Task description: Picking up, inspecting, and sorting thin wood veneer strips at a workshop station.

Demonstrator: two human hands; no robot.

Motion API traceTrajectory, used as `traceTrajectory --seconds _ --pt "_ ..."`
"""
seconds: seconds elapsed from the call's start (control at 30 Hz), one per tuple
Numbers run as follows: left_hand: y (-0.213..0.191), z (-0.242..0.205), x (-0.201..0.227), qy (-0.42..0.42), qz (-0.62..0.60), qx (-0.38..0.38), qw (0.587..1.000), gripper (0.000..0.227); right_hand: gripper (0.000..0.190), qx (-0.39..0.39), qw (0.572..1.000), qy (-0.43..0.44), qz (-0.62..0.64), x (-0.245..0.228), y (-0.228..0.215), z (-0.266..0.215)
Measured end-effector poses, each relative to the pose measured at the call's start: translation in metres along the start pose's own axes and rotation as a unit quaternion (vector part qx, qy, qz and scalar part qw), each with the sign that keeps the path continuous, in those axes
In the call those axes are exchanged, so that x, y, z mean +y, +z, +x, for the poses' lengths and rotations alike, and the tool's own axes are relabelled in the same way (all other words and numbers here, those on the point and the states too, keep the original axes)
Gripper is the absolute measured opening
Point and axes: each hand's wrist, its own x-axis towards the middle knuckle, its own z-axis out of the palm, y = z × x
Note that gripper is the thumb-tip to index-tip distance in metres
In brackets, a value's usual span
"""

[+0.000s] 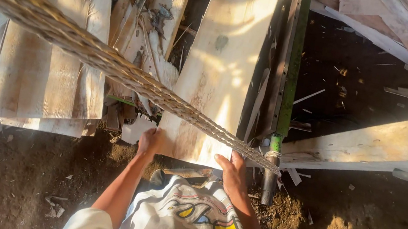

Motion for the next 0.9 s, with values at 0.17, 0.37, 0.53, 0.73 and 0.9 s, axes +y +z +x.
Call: traceTrajectory --seconds 0.17,0.37,0.53,0.73,0.9 --pt "0.047 -0.040 0.011 -0.130 -0.203 -0.132 0.961 0.041 0.029 -0.021 0.999 -0.047 0.006 -0.090 0.019 -0.039" --pt "0.145 -0.060 -0.015 0.145 -0.304 -0.470 0.816 0.052 0.029 -0.051 0.981 -0.035 -0.182 -0.184 0.056 -0.070" --pt "0.097 -0.085 0.001 0.036 -0.569 -0.488 0.661 0.058 0.034 -0.080 0.889 -0.218 -0.394 -0.188 0.090 -0.066" --pt "-0.024 -0.111 0.034 0.098 -0.532 -0.556 0.631 0.064 0.060 -0.158 0.941 0.013 -0.299 -0.056 0.075 -0.008" --pt "-0.042 -0.101 0.025 -0.051 -0.561 -0.436 0.702 0.059 0.067 0.164 0.967 0.082 -0.178 0.175 0.002 0.047"
